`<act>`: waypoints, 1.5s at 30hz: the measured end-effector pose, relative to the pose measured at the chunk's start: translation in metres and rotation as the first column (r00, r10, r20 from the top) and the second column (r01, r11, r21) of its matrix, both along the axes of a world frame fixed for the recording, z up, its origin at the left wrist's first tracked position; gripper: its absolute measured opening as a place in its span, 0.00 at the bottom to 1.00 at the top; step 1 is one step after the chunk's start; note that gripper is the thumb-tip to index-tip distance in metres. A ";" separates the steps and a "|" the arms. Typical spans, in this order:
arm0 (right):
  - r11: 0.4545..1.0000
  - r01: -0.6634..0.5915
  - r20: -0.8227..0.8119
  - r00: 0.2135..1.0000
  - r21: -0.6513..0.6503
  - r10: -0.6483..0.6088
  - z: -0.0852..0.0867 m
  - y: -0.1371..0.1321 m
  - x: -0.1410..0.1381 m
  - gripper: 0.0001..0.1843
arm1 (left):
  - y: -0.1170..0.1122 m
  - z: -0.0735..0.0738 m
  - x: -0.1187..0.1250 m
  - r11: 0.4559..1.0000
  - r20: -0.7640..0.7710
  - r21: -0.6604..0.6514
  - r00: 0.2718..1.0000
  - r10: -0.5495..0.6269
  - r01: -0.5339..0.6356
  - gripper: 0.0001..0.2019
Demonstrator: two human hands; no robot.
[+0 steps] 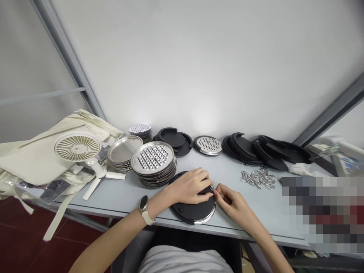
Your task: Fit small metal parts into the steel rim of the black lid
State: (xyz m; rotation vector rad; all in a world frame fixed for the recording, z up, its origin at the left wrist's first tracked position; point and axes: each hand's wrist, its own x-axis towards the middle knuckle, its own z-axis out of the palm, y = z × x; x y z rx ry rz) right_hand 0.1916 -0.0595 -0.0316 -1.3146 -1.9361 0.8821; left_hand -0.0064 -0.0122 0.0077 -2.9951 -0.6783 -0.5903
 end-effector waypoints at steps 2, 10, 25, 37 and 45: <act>1.000 -0.003 -0.001 1.000 -0.001 0.003 0.000 0.000 0.000 0.18 | 0.001 0.000 -0.001 1.000 0.021 -0.029 1.000 0.000 0.001 0.11; 1.000 0.000 0.006 1.000 0.005 0.000 -0.003 -0.001 0.000 0.18 | 0.004 -0.003 -0.002 0.988 0.084 -0.141 0.995 -0.045 0.057 0.09; 1.000 -0.014 0.008 1.000 -0.006 0.015 -0.004 0.001 -0.001 0.16 | 0.004 -0.003 -0.003 0.979 0.108 -0.194 0.993 -0.045 0.065 0.08; 1.000 -0.018 0.041 0.999 0.012 0.018 -0.003 -0.001 0.000 0.17 | 0.004 -0.004 -0.002 0.976 0.115 -0.206 0.992 -0.043 0.066 0.08; 1.000 -0.011 0.064 0.998 0.018 0.010 0.001 -0.003 -0.002 0.17 | 0.005 -0.005 -0.003 0.975 0.122 -0.211 0.992 -0.045 0.070 0.08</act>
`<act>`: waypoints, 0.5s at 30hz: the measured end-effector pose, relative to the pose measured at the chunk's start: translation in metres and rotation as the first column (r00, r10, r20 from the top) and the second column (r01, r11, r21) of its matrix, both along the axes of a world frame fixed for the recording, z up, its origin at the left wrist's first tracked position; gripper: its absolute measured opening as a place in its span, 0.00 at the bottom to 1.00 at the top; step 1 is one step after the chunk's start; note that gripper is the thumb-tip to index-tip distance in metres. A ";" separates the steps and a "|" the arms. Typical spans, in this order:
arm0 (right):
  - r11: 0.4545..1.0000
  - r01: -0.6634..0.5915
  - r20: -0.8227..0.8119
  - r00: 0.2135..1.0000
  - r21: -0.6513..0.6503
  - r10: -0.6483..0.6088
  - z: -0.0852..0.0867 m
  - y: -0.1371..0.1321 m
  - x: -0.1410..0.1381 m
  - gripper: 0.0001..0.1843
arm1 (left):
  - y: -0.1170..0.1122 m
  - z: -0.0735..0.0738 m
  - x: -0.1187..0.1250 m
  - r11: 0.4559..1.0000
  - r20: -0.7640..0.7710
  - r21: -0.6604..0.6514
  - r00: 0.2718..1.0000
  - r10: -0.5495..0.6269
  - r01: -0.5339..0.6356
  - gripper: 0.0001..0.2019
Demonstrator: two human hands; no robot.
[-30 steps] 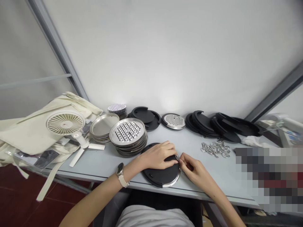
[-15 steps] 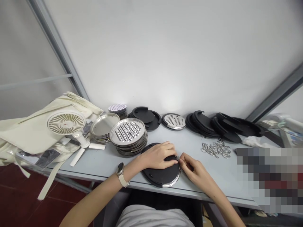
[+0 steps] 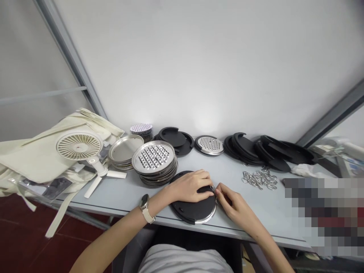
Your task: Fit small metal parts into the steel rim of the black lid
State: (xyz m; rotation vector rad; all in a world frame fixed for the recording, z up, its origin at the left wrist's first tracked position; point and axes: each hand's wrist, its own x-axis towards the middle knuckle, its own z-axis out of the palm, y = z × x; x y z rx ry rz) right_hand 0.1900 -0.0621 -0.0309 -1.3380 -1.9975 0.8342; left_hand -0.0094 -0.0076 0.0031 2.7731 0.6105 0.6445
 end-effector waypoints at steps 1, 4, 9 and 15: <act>1.000 0.001 -0.001 1.000 0.000 -0.001 0.000 0.000 0.000 0.17 | 0.000 0.000 0.000 1.000 0.002 -0.002 1.000 -0.001 0.001 0.08; 1.000 0.001 -0.011 1.000 0.000 -0.001 -0.001 0.000 0.001 0.17 | 0.000 0.001 0.000 1.000 0.004 -0.005 1.000 -0.003 0.003 0.08; 1.000 0.006 -0.017 1.000 0.005 -0.006 -0.001 0.001 0.001 0.17 | -0.001 0.002 -0.001 1.000 0.003 -0.018 1.000 -0.003 0.003 0.08; 1.000 0.006 -0.025 1.000 0.029 -0.005 -0.001 0.001 0.000 0.17 | -0.002 0.001 -0.001 0.999 0.016 -0.045 1.000 0.013 -0.012 0.08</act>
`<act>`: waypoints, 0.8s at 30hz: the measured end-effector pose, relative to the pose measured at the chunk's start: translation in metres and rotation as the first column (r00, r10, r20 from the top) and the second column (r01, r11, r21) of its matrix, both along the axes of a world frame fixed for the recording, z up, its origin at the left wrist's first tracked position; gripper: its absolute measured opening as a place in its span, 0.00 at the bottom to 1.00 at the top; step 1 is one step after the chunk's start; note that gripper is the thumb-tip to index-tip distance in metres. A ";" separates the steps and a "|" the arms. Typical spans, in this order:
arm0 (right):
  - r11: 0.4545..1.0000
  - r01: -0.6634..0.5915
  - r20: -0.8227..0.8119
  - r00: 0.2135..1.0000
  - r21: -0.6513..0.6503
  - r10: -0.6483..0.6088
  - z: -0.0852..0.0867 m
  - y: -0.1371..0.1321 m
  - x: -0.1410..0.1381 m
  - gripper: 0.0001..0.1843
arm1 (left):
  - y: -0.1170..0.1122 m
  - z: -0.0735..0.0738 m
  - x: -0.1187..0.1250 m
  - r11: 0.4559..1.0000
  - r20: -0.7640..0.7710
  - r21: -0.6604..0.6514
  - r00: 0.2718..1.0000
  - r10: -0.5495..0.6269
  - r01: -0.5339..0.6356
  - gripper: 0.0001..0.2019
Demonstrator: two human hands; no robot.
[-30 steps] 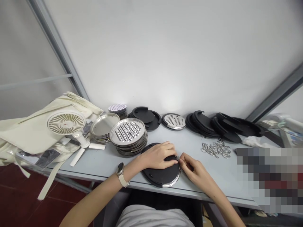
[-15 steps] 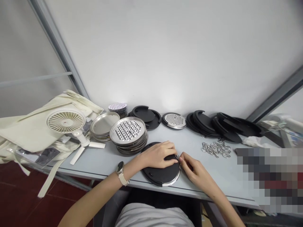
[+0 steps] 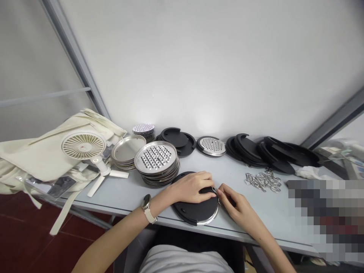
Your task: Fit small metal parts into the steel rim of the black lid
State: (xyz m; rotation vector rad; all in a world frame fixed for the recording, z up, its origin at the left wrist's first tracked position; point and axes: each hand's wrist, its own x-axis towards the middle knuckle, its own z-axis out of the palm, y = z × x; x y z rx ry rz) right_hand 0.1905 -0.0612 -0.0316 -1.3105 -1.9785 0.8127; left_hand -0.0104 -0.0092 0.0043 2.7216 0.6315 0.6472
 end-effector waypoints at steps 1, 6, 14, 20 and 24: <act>1.000 0.003 -0.001 1.000 0.000 -0.003 0.000 0.000 0.000 0.17 | 0.000 0.000 0.000 1.000 0.000 -0.003 1.000 0.003 -0.003 0.08; 1.000 0.011 -0.013 1.000 -0.002 -0.011 0.002 0.000 0.000 0.17 | 0.000 0.000 0.000 1.000 0.001 0.000 1.000 0.003 -0.003 0.07; 1.000 0.021 0.002 1.000 0.004 -0.021 0.002 0.000 0.000 0.17 | -0.001 0.001 0.000 1.000 0.002 -0.026 1.000 0.002 -0.002 0.07; 1.000 0.026 0.005 1.000 -0.005 -0.026 0.001 0.000 0.000 0.18 | 0.000 0.001 0.001 0.999 -0.005 -0.045 1.000 0.007 -0.007 0.08; 1.000 0.029 0.001 1.000 0.000 -0.029 -0.001 0.001 0.000 0.18 | 0.000 0.000 0.001 0.999 -0.003 -0.051 1.000 0.013 -0.014 0.08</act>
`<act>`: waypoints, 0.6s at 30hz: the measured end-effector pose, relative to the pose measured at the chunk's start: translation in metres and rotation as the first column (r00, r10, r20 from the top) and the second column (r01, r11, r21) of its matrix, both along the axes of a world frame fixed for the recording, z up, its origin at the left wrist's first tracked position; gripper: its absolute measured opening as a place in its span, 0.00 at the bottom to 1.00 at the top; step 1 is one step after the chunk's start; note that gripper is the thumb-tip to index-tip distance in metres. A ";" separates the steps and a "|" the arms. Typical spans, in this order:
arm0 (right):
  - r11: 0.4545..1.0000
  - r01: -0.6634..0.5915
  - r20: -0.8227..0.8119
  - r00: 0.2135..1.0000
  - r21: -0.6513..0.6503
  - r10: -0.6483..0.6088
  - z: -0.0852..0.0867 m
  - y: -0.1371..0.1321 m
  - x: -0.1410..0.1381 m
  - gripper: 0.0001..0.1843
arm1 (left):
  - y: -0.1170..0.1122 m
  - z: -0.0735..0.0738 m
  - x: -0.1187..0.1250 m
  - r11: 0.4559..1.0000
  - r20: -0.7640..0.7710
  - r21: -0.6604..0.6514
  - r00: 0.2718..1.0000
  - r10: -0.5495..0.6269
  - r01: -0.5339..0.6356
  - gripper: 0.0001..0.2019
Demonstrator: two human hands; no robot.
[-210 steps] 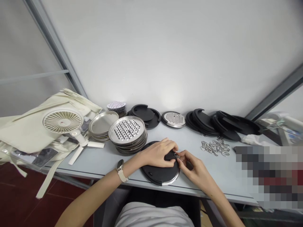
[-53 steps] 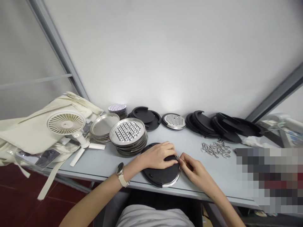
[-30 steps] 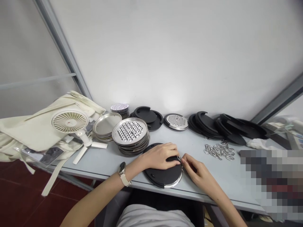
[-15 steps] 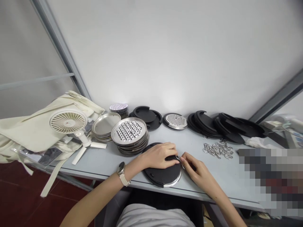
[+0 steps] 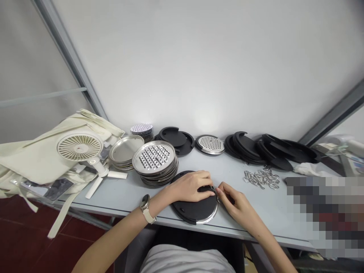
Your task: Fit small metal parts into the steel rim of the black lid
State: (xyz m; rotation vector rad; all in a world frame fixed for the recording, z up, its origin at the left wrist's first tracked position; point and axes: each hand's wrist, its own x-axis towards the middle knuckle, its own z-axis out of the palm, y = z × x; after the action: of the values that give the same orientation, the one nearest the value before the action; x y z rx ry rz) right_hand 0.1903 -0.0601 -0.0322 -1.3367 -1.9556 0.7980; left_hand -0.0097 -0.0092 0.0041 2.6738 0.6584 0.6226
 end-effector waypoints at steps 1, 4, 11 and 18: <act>1.000 -0.001 0.000 1.000 0.001 0.001 0.000 0.000 0.000 0.18 | 0.000 0.000 0.000 1.000 0.001 -0.002 1.000 0.001 -0.001 0.08; 1.000 -0.002 0.001 1.000 0.000 0.002 -0.001 0.000 0.000 0.18 | 0.000 -0.001 0.000 1.000 0.001 -0.009 1.000 0.002 -0.002 0.08; 1.000 0.006 -0.026 1.000 0.014 -0.005 -0.001 -0.001 0.000 0.17 | 0.000 0.000 0.000 0.999 0.003 -0.044 1.000 0.001 -0.001 0.08; 1.000 0.003 -0.026 1.000 -0.005 -0.003 -0.001 -0.001 -0.001 0.16 | 0.000 0.001 -0.001 0.999 0.014 -0.048 1.000 -0.025 0.025 0.08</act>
State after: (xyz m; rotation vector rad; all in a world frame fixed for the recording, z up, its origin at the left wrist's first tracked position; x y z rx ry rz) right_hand 0.1891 -0.0608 -0.0332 -1.3256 -1.9321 0.8147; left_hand -0.0105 -0.0094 0.0050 2.6276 0.6273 0.6097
